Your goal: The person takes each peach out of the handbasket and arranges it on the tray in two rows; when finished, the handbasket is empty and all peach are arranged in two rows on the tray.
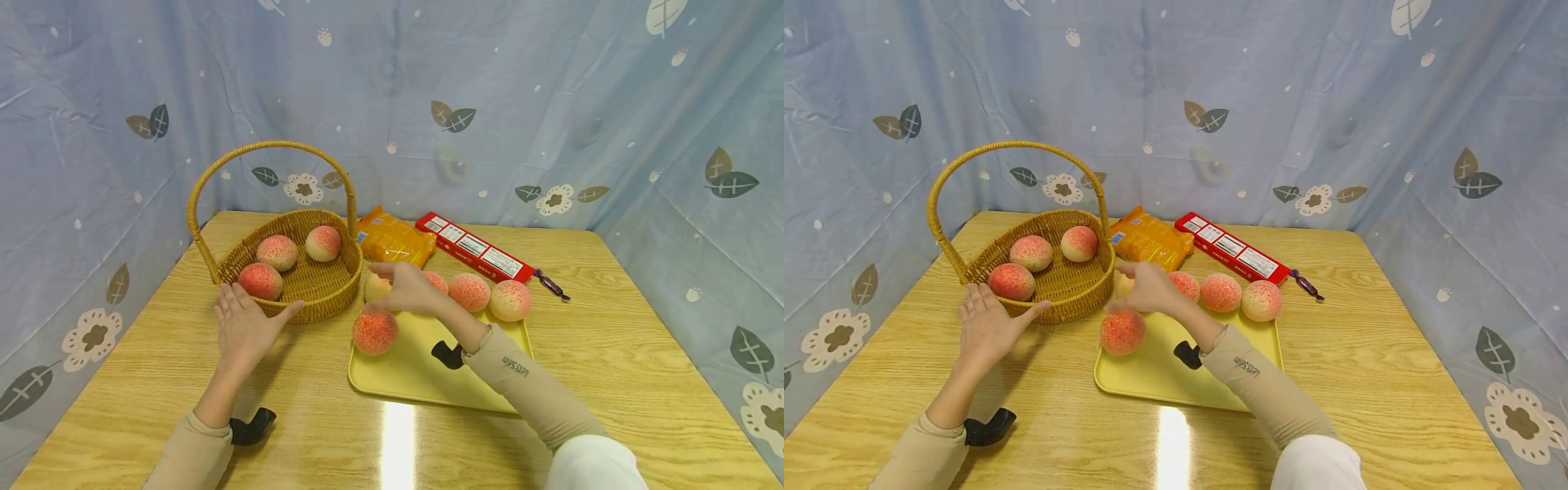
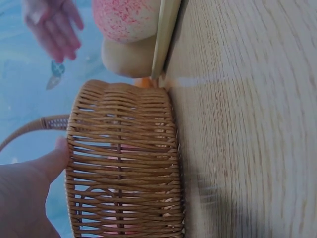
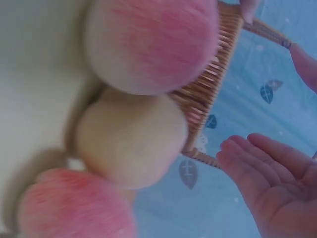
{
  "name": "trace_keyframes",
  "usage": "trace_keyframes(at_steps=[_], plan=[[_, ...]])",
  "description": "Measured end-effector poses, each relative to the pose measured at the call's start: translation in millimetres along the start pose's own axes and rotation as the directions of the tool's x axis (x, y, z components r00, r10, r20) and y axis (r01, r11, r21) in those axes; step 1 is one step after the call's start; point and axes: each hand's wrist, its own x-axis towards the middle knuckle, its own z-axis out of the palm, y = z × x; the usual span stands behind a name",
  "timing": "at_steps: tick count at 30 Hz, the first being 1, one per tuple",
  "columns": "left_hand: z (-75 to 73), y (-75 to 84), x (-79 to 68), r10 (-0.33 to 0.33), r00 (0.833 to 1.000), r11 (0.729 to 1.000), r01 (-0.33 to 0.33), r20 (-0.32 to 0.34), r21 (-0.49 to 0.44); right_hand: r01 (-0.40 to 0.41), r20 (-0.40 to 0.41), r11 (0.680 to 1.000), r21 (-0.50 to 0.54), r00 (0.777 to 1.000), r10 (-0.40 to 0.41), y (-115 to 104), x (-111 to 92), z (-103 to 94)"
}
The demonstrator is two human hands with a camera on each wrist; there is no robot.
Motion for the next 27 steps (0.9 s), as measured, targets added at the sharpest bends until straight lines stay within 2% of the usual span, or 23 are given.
trace_keyframes(at_steps=[9, 15, 18, 22, 27], plan=[[-0.3, 0.3, 3.7, 0.001, 1.0, 1.0, -0.001, -0.002, 0.0, 0.023, 0.038, 0.999, 0.035, 0.999, -0.024, -27, 53, -6.7], [-0.3, 1.7, 6.5, 0.009, 1.0, 1.0, -0.009, 0.017, 0.028, 0.038, 0.071, 0.998, -0.041, 0.997, -0.035, -44, 85, -2.9], [0.6, 2.7, 6.9, 0.013, 1.0, 1.0, -0.013, 0.006, 0.022, 0.054, 0.107, 0.994, -0.091, 0.993, -0.044, -53, 100, -0.5], [1.0, 3.1, 5.7, 0.022, 1.0, 1.0, -0.022, -0.005, 0.009, 0.045, 0.144, 0.99, -0.133, 0.989, -0.025, -61, 119, 8.1], [0.0, -0.5, -0.3, 0.011, 1.0, 1.0, -0.011, 0.0, 0.001, 0.046, 0.172, 0.985, -0.167, 0.985, -0.017, -69, 140, 29.5]])
